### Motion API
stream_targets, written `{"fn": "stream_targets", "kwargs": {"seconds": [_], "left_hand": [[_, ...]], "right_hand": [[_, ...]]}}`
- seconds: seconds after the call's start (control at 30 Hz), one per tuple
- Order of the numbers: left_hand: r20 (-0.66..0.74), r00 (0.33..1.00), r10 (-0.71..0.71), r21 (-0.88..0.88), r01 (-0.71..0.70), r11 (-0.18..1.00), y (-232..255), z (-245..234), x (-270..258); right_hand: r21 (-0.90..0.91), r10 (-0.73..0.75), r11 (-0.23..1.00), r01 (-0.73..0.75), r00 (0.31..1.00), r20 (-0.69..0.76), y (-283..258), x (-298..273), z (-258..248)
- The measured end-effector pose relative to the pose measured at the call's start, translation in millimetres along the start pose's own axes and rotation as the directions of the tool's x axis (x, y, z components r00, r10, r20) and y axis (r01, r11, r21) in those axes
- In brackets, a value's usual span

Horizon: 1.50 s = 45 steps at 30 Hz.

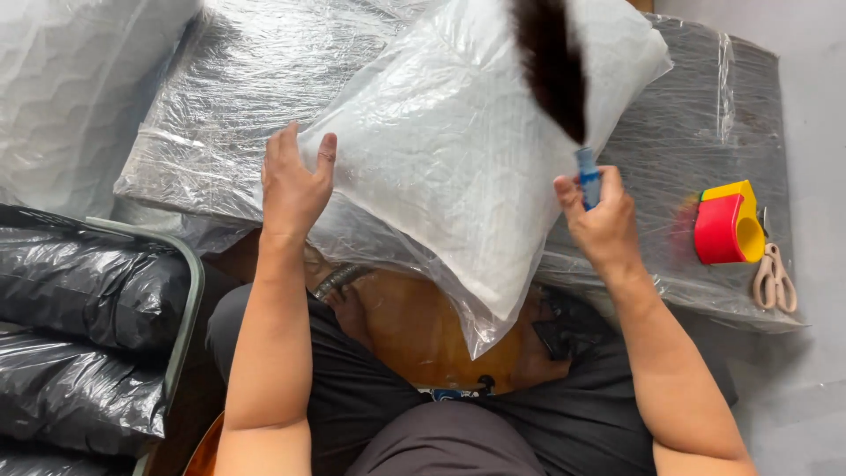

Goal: Using a vacuum cleaner to remove air from a plastic bag containing a pillow to compress it for storage or shipping.

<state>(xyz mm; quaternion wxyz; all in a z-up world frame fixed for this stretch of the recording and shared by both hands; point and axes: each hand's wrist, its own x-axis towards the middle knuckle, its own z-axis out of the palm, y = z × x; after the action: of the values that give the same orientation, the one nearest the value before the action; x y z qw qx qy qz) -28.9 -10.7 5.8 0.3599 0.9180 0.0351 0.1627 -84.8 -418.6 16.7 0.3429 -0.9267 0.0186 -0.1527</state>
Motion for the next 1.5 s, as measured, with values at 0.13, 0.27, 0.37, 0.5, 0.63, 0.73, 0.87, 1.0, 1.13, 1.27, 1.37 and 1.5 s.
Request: {"fn": "stream_targets", "kwargs": {"seconds": [0.13,0.27,0.37,0.5,0.63,0.73,0.87,1.0,1.13,1.27,1.37,1.5], "left_hand": [[0.109,0.978,-0.177,0.014,0.177,0.984,-14.7,12.6,17.6],[0.243,0.933,-0.267,0.013,0.272,0.962,-5.8,20.3,20.8],[0.255,0.934,-0.250,0.038,0.249,0.968,-5.4,15.9,20.0],[0.161,0.984,-0.081,0.113,0.063,0.992,0.6,9.5,13.2],[0.298,0.950,-0.090,-0.101,0.125,0.987,32.1,3.7,6.9],[0.379,0.920,-0.104,-0.126,0.162,0.979,41.4,18.4,-2.6],[0.446,0.887,-0.124,-0.200,0.234,0.952,60.2,46.4,-33.4],[0.567,0.816,-0.113,-0.353,0.364,0.862,67.8,77.4,-65.8],[0.652,0.757,-0.034,-0.583,0.530,0.616,78.3,100.6,-85.4],[0.647,0.762,-0.011,-0.640,0.551,0.535,101.3,96.6,-111.9],[0.647,0.763,-0.006,-0.672,0.573,0.470,109.3,87.2,-124.8],[0.640,0.768,-0.017,-0.703,0.595,0.389,108.9,71.5,-130.5]], "right_hand": [[0.393,0.314,0.893,-0.221,0.930,-0.191,76.4,24.7,32.0],[0.736,0.544,0.549,-0.396,0.838,0.045,39.4,13.3,33.6],[0.807,0.530,0.390,-0.443,0.825,0.196,47.7,8.8,44.7],[0.848,0.526,0.333,-0.412,0.828,0.195,59.7,12.6,46.9],[0.899,0.552,0.289,-0.328,0.825,0.123,40.1,24.2,32.7],[0.892,0.564,0.368,-0.262,0.825,0.009,50.8,36.0,15.8],[0.483,0.461,0.802,-0.352,0.878,-0.126,61.5,52.6,-38.5],[0.335,0.284,0.920,-0.204,0.935,-0.211,42.4,69.6,-86.7],[0.362,0.018,0.930,0.063,0.977,-0.215,-84.0,67.3,-106.4],[0.770,-0.180,0.638,0.017,0.975,0.127,-171.7,71.6,-96.0],[0.421,-0.187,0.899,0.118,0.974,0.128,-169.0,67.7,-87.0],[0.017,-0.225,0.974,0.225,0.967,0.115,-122.6,53.0,-50.3]]}}
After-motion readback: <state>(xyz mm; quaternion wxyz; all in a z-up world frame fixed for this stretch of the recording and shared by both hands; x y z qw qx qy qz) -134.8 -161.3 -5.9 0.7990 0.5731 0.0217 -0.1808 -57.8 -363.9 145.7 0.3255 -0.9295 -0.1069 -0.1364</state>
